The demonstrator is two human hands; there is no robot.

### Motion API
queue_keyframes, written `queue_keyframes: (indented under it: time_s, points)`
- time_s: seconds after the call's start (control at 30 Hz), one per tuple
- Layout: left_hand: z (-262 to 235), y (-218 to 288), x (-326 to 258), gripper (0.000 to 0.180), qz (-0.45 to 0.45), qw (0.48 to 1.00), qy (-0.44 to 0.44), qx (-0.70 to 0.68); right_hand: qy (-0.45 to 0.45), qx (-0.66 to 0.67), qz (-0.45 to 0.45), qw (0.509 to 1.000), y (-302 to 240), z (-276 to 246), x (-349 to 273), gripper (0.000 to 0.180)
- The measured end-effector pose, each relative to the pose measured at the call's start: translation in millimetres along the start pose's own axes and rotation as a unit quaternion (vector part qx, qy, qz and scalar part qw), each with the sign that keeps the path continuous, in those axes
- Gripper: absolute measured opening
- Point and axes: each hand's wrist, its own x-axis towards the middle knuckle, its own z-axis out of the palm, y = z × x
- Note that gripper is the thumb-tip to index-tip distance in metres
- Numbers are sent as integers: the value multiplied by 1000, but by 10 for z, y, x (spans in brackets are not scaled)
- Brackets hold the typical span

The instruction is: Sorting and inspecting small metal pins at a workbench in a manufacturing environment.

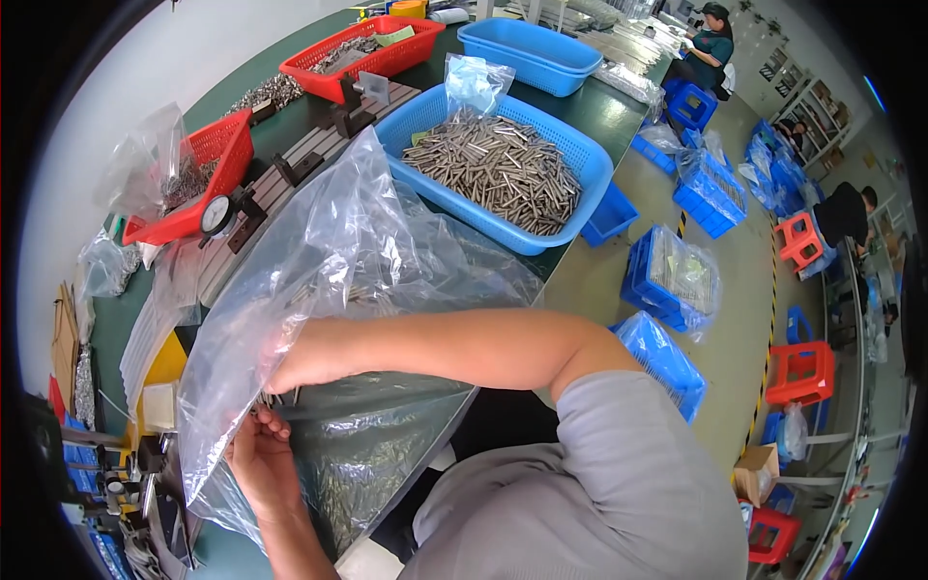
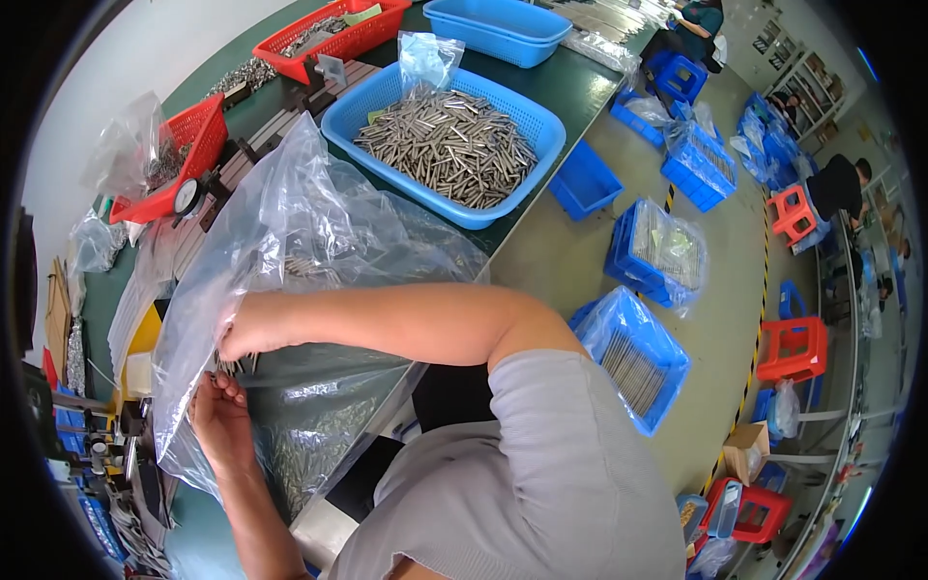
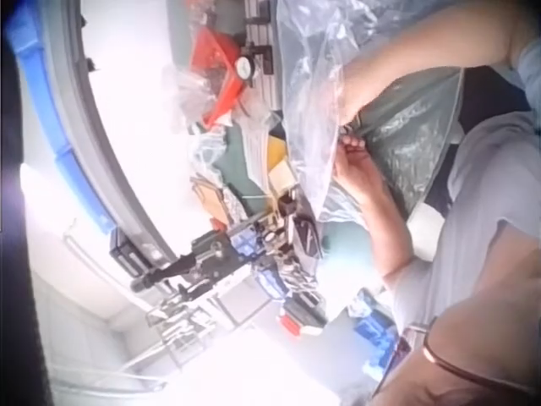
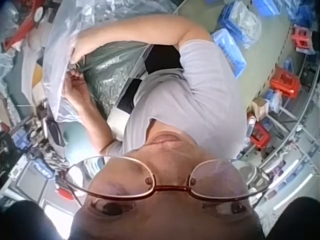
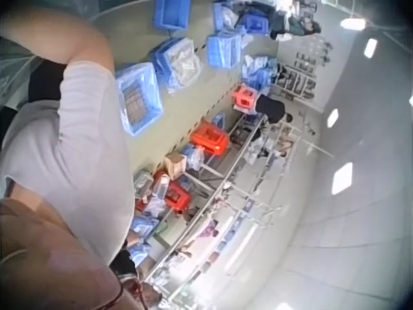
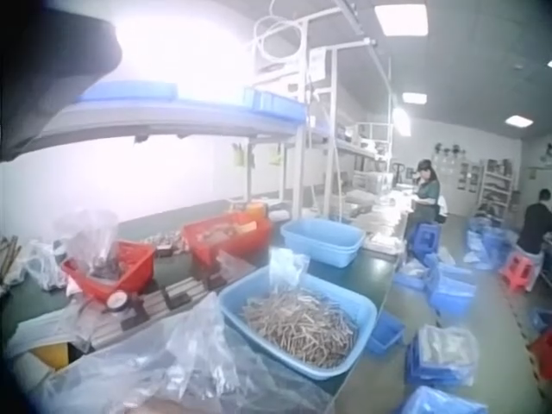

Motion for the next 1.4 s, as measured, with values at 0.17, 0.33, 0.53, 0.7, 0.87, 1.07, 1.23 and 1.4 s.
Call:
queue_keyframes:
  time_s: [0.17, 0.33, 0.53, 0.7, 0.87, 1.07, 1.23, 1.4]
  points:
    - [40, 8, -16, 14, -8, 1000, 2, 0, 57, -315, -75, 945, 101, 112, -119, 12]
    - [54, 7, -18, 14, -5, 1000, 4, 1, -52, -471, -90, 876, 21, 184, -116, 19]
    - [112, 19, -27, 16, -19, 999, 23, 29, 21, -514, -247, 821, 144, 240, -147, 19]
    - [97, 11, -27, 16, -23, 999, 22, 36, 59, -481, -273, 831, 262, 271, -107, 18]
    - [71, 17, -16, 15, -23, 999, 23, 26, 17, -479, -262, 838, 180, 301, -130, 17]
    - [90, 23, -14, 15, -23, 999, 35, 35, 39, -475, -249, 843, 216, 301, -112, 16]
    - [90, 27, -21, 15, -26, 998, 37, 44, 25, -430, -258, 865, 243, 278, -89, 14]
    - [68, 22, -8, 14, -20, 998, 25, 54, 32, -431, -247, 867, 211, 282, -111, 13]
